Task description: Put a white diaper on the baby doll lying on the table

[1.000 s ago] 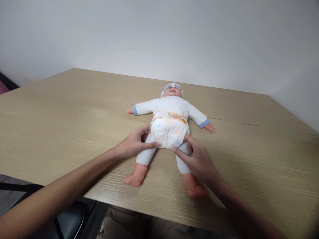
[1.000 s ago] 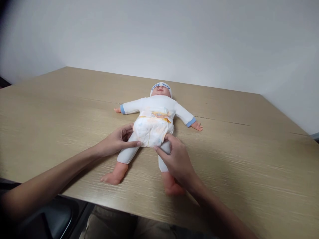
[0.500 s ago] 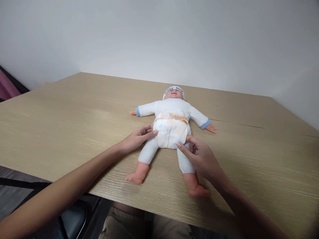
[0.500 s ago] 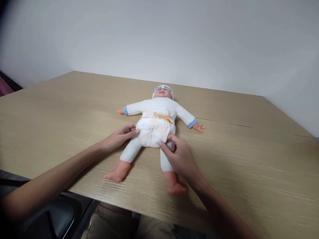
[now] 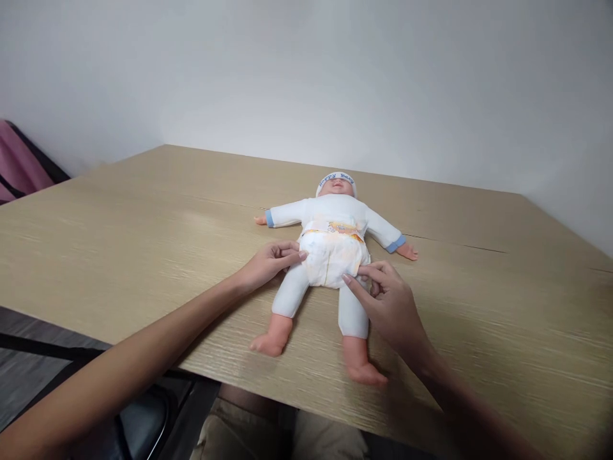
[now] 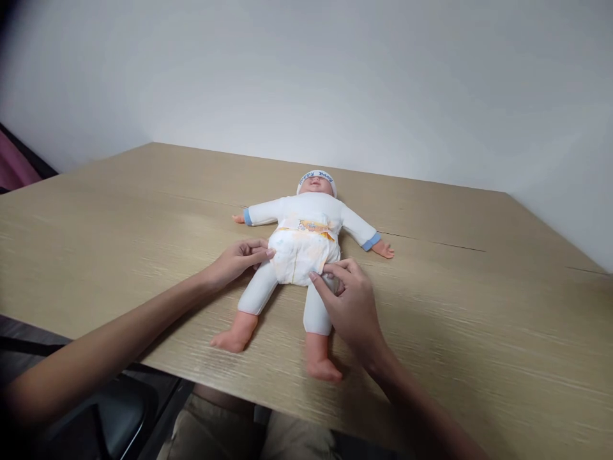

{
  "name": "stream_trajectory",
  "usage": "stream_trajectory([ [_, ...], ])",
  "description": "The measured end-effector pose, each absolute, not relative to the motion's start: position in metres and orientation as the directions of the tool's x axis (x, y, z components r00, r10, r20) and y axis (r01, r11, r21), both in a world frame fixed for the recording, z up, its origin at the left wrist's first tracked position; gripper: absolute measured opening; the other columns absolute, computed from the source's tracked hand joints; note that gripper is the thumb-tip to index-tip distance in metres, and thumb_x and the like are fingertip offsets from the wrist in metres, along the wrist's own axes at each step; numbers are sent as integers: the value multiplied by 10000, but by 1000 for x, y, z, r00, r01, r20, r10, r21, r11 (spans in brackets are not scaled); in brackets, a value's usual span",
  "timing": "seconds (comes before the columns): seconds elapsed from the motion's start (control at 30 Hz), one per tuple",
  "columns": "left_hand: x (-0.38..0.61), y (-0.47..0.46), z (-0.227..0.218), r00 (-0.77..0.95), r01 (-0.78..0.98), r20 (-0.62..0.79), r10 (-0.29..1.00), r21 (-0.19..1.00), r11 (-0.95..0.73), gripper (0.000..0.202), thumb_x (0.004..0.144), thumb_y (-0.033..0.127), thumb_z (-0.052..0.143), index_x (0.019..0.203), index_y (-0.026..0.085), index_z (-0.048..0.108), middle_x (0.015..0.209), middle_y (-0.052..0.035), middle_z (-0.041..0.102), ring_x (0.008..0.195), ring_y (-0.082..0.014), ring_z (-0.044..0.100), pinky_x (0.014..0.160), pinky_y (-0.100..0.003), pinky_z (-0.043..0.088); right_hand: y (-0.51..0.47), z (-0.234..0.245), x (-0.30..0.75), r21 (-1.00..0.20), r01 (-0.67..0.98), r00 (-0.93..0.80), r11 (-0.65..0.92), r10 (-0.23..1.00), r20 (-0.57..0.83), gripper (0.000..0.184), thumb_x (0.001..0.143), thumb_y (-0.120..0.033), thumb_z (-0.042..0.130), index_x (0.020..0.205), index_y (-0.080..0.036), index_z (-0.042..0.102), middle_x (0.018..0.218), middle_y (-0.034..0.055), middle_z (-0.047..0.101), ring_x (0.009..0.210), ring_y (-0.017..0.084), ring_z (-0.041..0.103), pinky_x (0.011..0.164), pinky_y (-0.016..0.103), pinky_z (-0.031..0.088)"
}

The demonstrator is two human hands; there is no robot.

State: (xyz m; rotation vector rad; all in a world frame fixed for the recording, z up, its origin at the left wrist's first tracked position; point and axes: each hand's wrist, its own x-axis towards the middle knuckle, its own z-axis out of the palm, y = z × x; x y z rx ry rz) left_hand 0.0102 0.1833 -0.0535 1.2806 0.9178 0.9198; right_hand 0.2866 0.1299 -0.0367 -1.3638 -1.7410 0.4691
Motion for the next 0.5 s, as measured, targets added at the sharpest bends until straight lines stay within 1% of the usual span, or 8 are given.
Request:
stream_trajectory([
  [0.07, 9, 184, -56, 312, -33, -43, 949, 998, 56, 390, 876, 563, 886, 916, 200, 751, 726, 2, 655, 599, -112, 482, 553, -273, 333, 130, -33, 286, -710, 622, -58, 330, 924, 379, 392, 961, -604, 751, 920, -219, 811, 858, 39, 666, 625, 168, 512, 631, 347, 433],
  [0.17, 9, 182, -58, 246, 0, -13, 969, 1000, 14, 388, 863, 540, 906, 998, 202, 771, 843, -34, 759, 701, -152, 601, 632, -293, 425, 129, -24, 290, -680, 665, -41, 310, 923, 382, 379, 965, -601, 746, 882, -232, 777, 727, -4, 636, 582, 162, 510, 618, 335, 406],
  [0.23, 8, 182, -60, 215, 33, 62, 975, 997, -71, 390, 923, 558, 847, 1044, 198, 757, 900, -49, 785, 793, -182, 662, 733, -317, 485, 132, -22, 299, -657, 687, -10, 309, 909, 417, 389, 993, -596, 708, 845, -236, 724, 664, -21, 607, 561, 159, 498, 616, 328, 398],
  [0.3, 7, 185, -62, 169, 89, 172, 971, 978, -189, 387, 1026, 586, 705, 1044, 200, 713, 865, -38, 760, 828, -197, 676, 813, -338, 504, 141, -27, 313, -634, 704, 14, 320, 887, 462, 387, 1028, -585, 652, 851, -242, 676, 654, -24, 595, 575, 168, 505, 638, 327, 418],
  [0.37, 3, 194, -64, 112, 215, 294, 949, 926, -312, 376, 1094, 573, 573, 1034, 213, 660, 872, -33, 732, 853, -211, 668, 873, -361, 506, 157, -39, 332, -574, 746, 21, 339, 848, 529, 351, 1048, -568, 607, 916, -246, 660, 724, 1, 635, 651, 201, 550, 720, 350, 472],
  [0.4, 1, 201, -65, 85, 317, 363, 928, 873, -370, 354, 1105, 552, 548, 1040, 217, 644, 921, -45, 733, 889, -223, 664, 918, -380, 504, 168, -46, 341, -515, 783, 14, 349, 818, 575, 330, 1048, -557, 594, 967, -245, 664, 798, 30, 673, 724, 228, 585, 792, 379, 497],
  [0.47, -3, 220, -66, 75, 549, 503, 861, 700, -457, 302, 1092, 506, 558, 1114, 216, 639, 1112, -95, 743, 1041, -267, 651, 1051, -435, 471, 192, -58, 358, -365, 862, -26, 352, 750, 661, 323, 1037, -525, 572, 1094, -225, 676, 1018, 119, 742, 947, 308, 648, 960, 465, 500],
  [0.5, -5, 231, -67, 93, 645, 559, 824, 596, -477, 306, 1075, 491, 576, 1181, 211, 640, 1228, -123, 733, 1142, -296, 630, 1123, -464, 435, 205, -63, 364, -295, 893, -55, 340, 733, 678, 362, 1028, -516, 566, 1178, -205, 676, 1149, 166, 747, 1067, 348, 648, 1019, 502, 482],
])
